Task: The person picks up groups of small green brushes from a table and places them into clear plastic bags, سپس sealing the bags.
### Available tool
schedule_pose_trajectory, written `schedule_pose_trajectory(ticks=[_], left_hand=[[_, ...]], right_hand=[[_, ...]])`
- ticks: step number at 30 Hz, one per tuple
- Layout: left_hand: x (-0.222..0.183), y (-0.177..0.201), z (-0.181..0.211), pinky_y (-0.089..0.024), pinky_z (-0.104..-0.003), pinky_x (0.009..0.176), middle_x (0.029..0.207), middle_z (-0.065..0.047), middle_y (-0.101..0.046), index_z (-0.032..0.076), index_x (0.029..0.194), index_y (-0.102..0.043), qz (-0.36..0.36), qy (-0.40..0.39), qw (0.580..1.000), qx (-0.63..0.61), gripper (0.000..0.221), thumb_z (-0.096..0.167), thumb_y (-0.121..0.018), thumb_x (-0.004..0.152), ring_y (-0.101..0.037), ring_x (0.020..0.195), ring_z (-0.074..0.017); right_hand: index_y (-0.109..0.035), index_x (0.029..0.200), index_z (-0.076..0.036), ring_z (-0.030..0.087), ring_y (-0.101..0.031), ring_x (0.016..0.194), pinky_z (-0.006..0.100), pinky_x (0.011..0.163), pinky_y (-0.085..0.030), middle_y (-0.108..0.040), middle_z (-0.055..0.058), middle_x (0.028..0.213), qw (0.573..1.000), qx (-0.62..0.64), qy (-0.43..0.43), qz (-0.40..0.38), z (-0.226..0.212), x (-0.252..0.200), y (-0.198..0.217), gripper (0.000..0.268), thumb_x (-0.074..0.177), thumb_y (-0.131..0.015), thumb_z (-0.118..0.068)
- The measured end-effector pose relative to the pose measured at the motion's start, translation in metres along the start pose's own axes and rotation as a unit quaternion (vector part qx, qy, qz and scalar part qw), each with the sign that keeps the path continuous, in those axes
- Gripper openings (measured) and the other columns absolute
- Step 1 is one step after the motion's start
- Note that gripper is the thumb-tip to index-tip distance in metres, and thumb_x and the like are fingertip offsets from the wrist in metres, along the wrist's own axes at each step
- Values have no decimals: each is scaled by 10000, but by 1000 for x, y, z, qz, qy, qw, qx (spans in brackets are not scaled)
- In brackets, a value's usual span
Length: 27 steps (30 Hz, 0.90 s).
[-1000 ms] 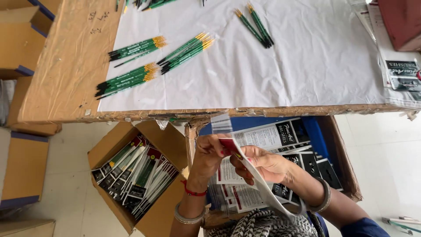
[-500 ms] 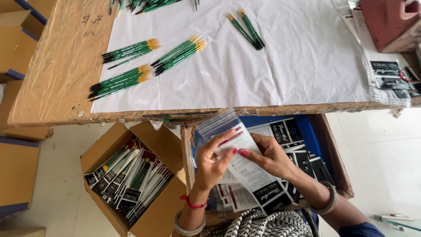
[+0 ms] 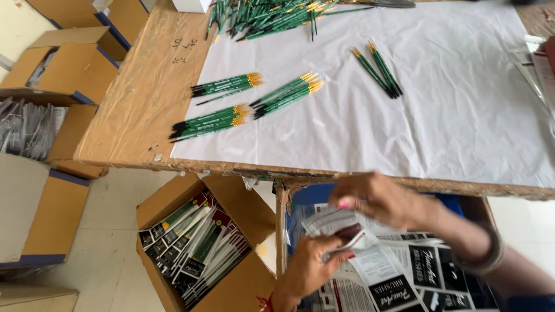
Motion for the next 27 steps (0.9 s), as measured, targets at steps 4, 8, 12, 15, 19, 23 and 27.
schedule_pose_trajectory(ticks=[4,8,12,15,19,23,27], left_hand=[[-11,-5,-29,-618,-356,704,1030,-157,-787,61,1103,-771,-36,111,993,-31,183,184,-756,968,-771,794,-249],[-6,3,-24,-577,-415,876,1061,-190,-785,37,1113,-775,-18,65,998,-18,214,171,-786,946,-759,980,-300],[1,12,-31,-525,-432,1061,1150,-178,-774,54,1137,-777,2,59,998,-36,253,185,-793,921,-734,1164,-315],[1,14,-44,-507,-429,1106,1168,-178,-769,58,1159,-773,-6,56,997,-49,262,196,-788,936,-731,1190,-315],[1,15,-48,-519,-421,1079,1130,-190,-774,42,1159,-769,-28,61,996,-50,253,207,-768,967,-744,1139,-307],[-2,12,-53,-574,-395,976,1075,-179,-772,47,1144,-761,-35,112,990,-75,256,230,-752,966,-766,1048,-280],[-3,14,-24,-574,-416,918,1068,-201,-772,8,1156,-749,-13,46,997,-66,222,158,-739,993,-764,1021,-292]], right_hand=[[-708,1169,-57,304,-715,1001,421,888,-577,-735,147,1147,962,-266,66,7,16,108,44,295,935,-693,-237],[-678,1243,-72,306,-632,1181,431,1001,-498,-683,124,1275,940,-335,38,-51,65,198,44,415,865,-751,-229],[-581,1327,-54,315,-575,1234,439,1033,-460,-604,122,1355,932,-338,26,-127,77,240,31,581,822,-783,-257],[-558,1280,-45,326,-571,1192,449,1007,-469,-577,122,1293,922,-346,-9,-175,86,242,19,513,851,-749,-252],[-552,1111,-9,306,-594,1032,446,914,-519,-579,129,1062,882,-431,10,-190,99,223,7,276,893,-652,-147],[-522,1074,9,266,-623,887,414,820,-560,-569,126,966,863,-474,37,-168,102,203,0,208,945,-592,-139],[-502,1042,22,266,-637,789,400,713,-576,-556,139,920,873,-470,75,-104,101,184,1,154,988,-530,-120]])
Point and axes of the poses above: each hand's wrist, its own x-axis towards the middle knuckle, its own y-axis out of the back of the hand, z = x × y, the point moved 7 cm from there along x, towards the middle knuckle
